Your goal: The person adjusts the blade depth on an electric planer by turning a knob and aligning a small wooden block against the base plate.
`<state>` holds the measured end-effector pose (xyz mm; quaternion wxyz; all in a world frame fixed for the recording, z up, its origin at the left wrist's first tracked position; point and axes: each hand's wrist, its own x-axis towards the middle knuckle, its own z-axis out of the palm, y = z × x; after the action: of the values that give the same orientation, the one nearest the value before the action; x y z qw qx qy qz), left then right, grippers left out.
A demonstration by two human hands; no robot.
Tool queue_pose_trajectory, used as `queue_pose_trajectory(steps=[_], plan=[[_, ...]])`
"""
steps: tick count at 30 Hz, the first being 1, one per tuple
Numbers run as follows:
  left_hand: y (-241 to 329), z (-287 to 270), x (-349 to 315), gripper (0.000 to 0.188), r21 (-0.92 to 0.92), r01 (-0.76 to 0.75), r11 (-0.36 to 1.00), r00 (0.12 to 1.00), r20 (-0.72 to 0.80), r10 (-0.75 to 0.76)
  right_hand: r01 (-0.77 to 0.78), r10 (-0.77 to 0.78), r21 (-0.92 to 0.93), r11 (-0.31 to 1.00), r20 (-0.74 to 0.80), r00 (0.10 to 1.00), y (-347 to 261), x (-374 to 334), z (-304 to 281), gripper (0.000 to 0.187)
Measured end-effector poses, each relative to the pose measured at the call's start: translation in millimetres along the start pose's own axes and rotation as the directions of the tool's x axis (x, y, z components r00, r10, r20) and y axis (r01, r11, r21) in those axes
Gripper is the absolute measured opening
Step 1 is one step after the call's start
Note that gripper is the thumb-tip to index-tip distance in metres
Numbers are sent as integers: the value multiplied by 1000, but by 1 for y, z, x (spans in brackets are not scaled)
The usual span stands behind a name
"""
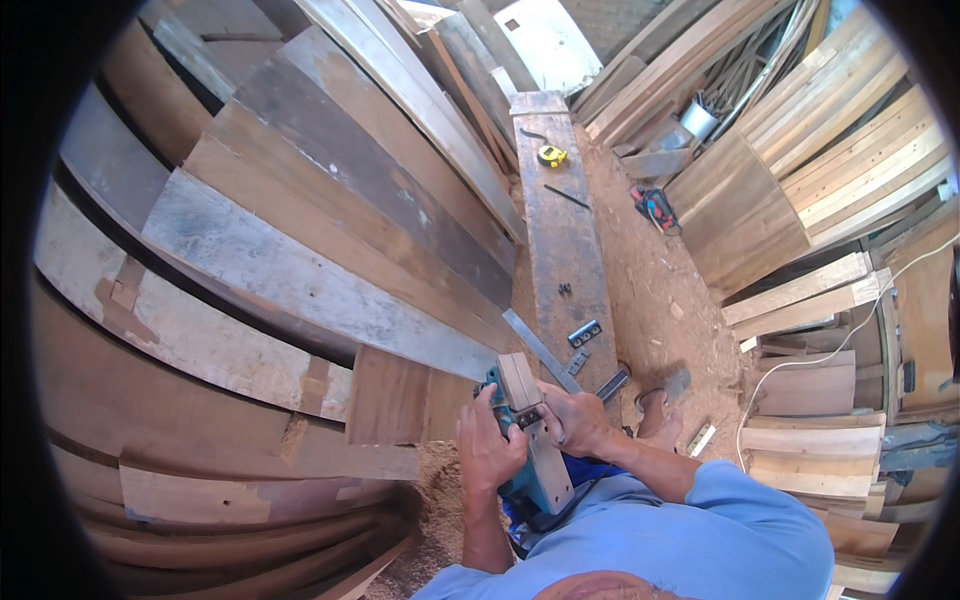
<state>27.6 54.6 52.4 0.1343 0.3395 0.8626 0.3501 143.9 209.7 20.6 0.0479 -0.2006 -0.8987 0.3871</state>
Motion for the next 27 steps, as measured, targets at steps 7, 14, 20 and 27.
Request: queue_pose_trajectory(steps=[7,14,20,27], plan=[[-5,6,0,76,-15,-50,999,999,-12,50,-9,9,10,1000,-21,1000,3,-4,4,35],[-1,6,3,76,9,17,1000,1000,-7,-17,-4,10,-61,998,95,995,-17,3,-26,41],[-1,3,3,75,-43,45,998,999,19,-44,230,-218,-182,956,86,972,-15,-7,-38,42],[-10,5,-8,65,-52,5,999,1000,-24,-6,311,-316,-154,938,-11,949,-15,-24,-35,16]])
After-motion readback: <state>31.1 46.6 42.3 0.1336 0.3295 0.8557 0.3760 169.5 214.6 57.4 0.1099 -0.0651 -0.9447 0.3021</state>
